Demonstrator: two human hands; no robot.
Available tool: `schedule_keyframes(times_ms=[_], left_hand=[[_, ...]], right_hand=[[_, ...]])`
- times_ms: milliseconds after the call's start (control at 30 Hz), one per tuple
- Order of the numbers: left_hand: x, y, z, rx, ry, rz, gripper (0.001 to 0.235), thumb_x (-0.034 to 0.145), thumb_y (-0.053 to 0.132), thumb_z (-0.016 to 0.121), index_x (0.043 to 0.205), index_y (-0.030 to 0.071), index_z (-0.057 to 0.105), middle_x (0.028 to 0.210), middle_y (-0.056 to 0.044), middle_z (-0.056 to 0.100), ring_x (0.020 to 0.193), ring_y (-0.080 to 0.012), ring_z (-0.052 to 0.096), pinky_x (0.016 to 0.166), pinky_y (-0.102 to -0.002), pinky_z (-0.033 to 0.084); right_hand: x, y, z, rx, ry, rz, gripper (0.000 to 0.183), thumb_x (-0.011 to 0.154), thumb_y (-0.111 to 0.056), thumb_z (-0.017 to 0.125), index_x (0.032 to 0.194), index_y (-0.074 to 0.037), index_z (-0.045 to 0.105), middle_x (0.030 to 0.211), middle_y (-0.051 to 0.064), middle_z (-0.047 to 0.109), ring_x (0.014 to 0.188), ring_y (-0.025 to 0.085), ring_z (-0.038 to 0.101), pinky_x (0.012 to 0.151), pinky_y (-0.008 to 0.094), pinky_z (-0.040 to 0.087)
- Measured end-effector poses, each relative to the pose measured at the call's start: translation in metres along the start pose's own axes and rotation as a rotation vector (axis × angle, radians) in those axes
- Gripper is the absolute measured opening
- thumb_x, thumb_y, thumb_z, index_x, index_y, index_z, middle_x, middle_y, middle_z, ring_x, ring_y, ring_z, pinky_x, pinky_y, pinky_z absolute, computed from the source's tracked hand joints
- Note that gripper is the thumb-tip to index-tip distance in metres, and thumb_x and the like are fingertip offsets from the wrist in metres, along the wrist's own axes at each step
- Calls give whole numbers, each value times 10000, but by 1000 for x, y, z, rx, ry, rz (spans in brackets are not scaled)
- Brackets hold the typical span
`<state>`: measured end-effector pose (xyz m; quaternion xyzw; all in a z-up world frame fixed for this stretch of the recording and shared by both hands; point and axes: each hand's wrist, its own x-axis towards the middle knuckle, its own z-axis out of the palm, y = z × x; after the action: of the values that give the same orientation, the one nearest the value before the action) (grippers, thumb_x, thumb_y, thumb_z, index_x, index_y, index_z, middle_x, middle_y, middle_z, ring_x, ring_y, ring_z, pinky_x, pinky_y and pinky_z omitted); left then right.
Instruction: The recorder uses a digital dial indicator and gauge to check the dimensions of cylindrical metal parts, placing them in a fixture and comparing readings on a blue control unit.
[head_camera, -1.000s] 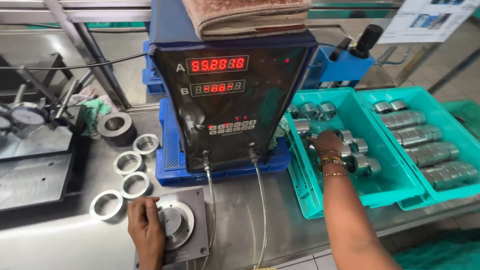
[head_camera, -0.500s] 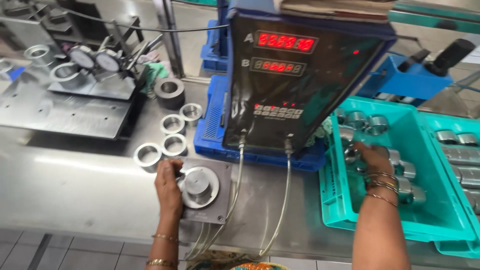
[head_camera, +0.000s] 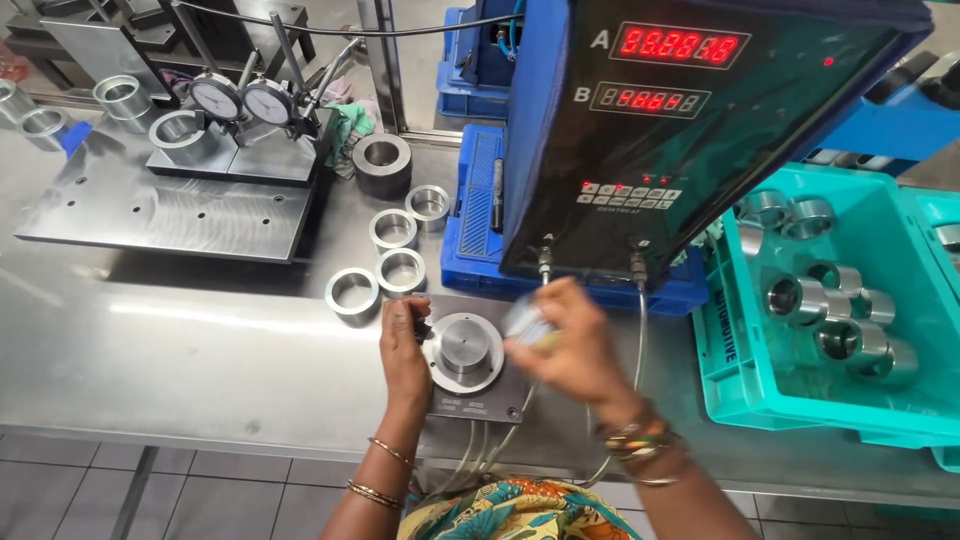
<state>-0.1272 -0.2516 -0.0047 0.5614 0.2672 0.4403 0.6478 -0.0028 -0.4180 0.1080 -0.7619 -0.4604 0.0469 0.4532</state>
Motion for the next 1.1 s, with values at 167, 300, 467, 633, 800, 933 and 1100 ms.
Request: schedule_keyframes(times_ms=[167, 300, 467, 633, 800, 933, 1100], left_hand=[[1, -13, -4, -167, -11, -52, 416, 1111, 395, 374, 1072, 62, 621, 991, -21, 567, 958, -128, 527, 899, -288, 434], [4, -15, -4, -287, -46, -82, 408, 1110, 399, 376, 1110, 62, 607, 1024, -35, 556, 1010, -139, 525, 967, -309, 433], [4, -7, -5, -290, -60, -96, 417, 1106, 404, 378, 1113, 57, 609, 1029, -39, 556, 1028, -149, 522, 984, -321, 426], [-1, 0, -7, -163, -96, -72, 437, 1104, 419, 387, 1104, 45, 613, 1032, -50, 564, 1025, -172, 533, 986, -333, 435], [-10, 33, 2, 431, -294, 217, 752, 675, 466, 840, 1240, 58, 554, 1183, -170, 462, 1124, -341, 494, 948, -454, 437], [-11, 25, 7, 671, -352, 249, 1001, 439, 447, 983, 1268, 99, 541, 1205, -212, 419, 1158, -413, 449, 931, -498, 427], [5, 13, -19, 541, -573, 238, 843, 552, 285, 919, 1299, 134, 558, 1311, -169, 482, 1286, -381, 490, 1059, -477, 434]], right_hand=[[4, -30, 53, -316, -71, -257, 364, 702, -288, 888, 830, -47, 648, 1075, 99, 623, 1017, 271, 667, 755, 391, 584], [8, -35, 71, -436, -95, -397, 306, 711, -253, 849, 856, -57, 664, 1115, 103, 613, 1244, 342, 571, 829, 459, 566], [6, -28, 82, -465, -126, -374, 349, 722, -261, 850, 915, -37, 664, 1138, 124, 602, 1255, 375, 545, 870, 485, 548], [14, -1, 39, -204, -120, -322, 395, 731, -290, 874, 978, -32, 705, 1150, 160, 659, 1148, 331, 628, 931, 453, 543], [20, 114, -138, -489, 587, 92, 211, 1037, -212, 738, 939, -27, 709, 911, 76, 729, 789, 150, 679, 731, 321, 529], [-7, 230, -242, -631, 619, 392, 362, 983, -361, 797, 1020, -8, 728, 1022, 144, 752, 943, 283, 721, 855, 413, 549], [-31, 427, -296, -877, 319, 661, 610, 837, -561, 818, 1209, -81, 768, 1145, 197, 753, 1095, 397, 697, 971, 500, 544]])
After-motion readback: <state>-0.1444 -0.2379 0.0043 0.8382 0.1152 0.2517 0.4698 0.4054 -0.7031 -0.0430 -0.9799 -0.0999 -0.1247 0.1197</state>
